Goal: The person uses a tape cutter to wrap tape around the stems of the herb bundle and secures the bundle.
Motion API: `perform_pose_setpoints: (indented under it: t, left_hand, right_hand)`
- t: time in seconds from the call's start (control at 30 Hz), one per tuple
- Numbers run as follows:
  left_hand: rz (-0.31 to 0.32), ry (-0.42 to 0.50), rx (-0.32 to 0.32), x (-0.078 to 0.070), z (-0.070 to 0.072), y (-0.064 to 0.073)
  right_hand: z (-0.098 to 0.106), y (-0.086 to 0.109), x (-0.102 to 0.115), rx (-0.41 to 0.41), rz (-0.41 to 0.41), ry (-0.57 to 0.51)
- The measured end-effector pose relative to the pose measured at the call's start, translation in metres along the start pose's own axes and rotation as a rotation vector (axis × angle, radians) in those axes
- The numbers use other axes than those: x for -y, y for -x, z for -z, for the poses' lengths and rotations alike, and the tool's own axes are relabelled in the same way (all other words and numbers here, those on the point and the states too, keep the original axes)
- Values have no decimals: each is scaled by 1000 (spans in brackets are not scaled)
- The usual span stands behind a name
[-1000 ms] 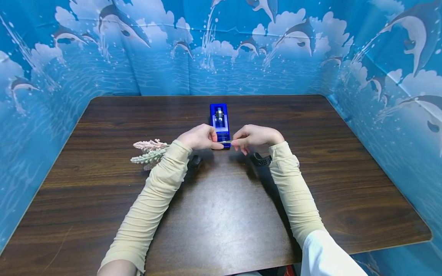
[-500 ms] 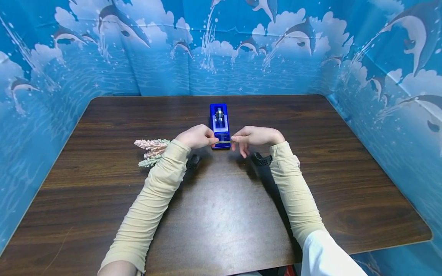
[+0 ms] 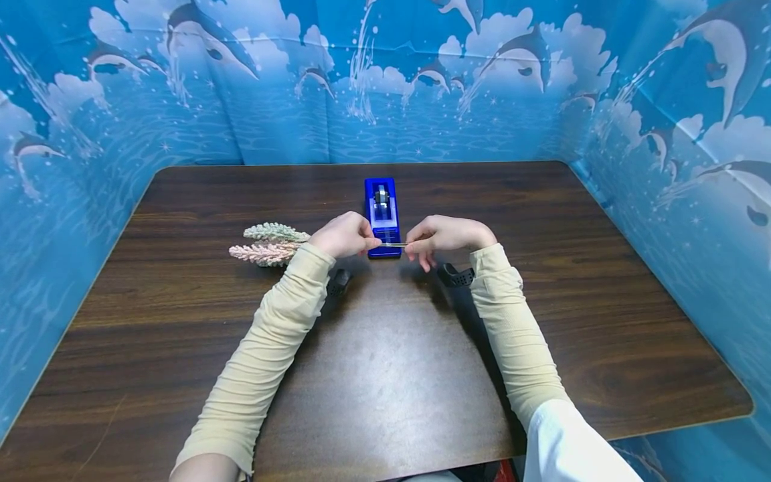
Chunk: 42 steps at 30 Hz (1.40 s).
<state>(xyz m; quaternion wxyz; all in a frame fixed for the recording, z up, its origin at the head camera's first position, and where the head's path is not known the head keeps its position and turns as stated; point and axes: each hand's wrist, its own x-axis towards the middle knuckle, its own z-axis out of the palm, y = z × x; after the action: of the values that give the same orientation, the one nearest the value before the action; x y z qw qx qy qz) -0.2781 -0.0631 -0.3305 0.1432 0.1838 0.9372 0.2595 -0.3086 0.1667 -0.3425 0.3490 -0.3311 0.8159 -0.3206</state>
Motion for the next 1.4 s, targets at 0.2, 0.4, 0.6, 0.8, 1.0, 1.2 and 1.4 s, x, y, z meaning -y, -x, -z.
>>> perform_pose_setpoints:
  t: [0.2, 0.4, 0.6, 0.8, 1.0, 1.2, 1.4]
  left_hand:
    - [5, -33, -63, -2, -3, 1]
    - [5, -51, -81, -2, -5, -1]
    - [6, -56, -86, -2, -6, -1]
    - [-9, -2, -15, 0, -3, -2]
    - [-18, -2, 40, 3, 1, -1]
    - [1, -3, 40, 6, -2, -3]
    - [-4, 11, 18, 6, -1, -3]
  right_hand:
    - [-1, -1, -2, -20, -15, -11]
    - [-1, -1, -2, -26, -26, -11]
    - [1, -1, -2, -107, 0, 61]
    - [3, -1, -1, -129, 13, 91]
    - [2, -3, -3, -133, 20, 63]
    - [0, -3, -4, -134, 8, 50]
    - [0, -3, -4, -144, 30, 37]
